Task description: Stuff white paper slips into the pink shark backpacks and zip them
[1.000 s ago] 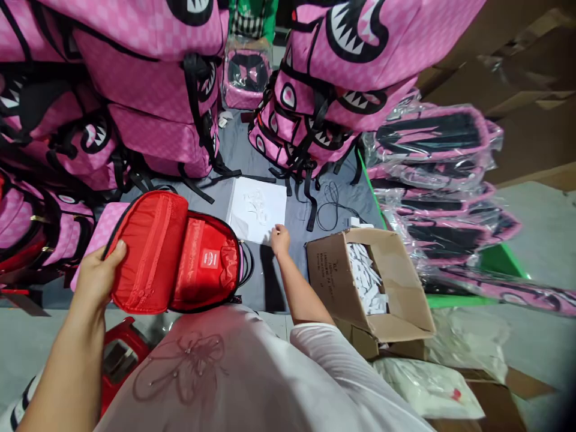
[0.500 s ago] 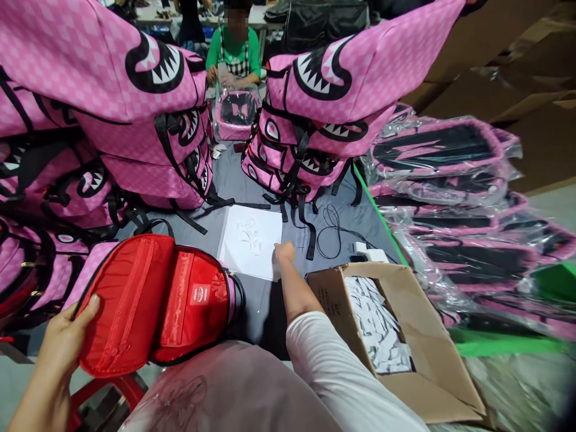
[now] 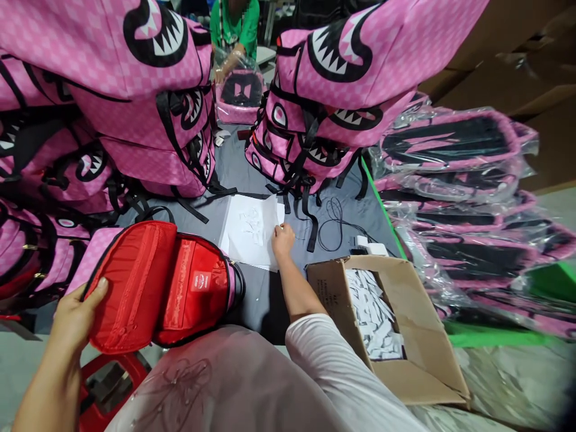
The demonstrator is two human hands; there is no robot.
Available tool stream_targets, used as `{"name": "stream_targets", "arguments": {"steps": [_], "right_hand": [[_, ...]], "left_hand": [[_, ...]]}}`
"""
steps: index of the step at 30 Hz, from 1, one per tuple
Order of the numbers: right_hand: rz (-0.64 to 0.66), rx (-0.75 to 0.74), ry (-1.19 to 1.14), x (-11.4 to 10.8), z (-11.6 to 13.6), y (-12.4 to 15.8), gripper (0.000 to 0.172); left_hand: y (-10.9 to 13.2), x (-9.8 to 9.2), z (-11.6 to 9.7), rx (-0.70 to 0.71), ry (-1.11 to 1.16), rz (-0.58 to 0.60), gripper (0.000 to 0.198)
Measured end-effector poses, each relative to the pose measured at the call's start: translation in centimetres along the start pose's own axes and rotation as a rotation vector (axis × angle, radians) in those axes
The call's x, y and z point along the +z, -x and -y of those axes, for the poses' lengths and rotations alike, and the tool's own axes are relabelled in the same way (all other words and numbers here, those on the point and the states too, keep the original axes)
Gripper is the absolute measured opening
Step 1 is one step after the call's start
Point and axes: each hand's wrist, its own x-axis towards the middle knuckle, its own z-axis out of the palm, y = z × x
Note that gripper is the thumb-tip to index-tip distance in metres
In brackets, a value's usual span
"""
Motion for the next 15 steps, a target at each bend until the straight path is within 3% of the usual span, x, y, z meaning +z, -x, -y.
{"name": "stream_targets", "arguments": {"steps": [4, 15], "right_hand": [[0.012, 0.050, 0.017, -0.8, 0.8, -0.5, 0.039], [0.021, -0.087, 0.047, -3.7, 2.0, -1.0, 0.041]], "left_hand": [[-0.4, -0.3, 0.6, -0.122, 0.107, 0.013, 0.044], [-0.8, -0.5, 1.6, -0.051, 0.070, 0.057, 0.055]]}}
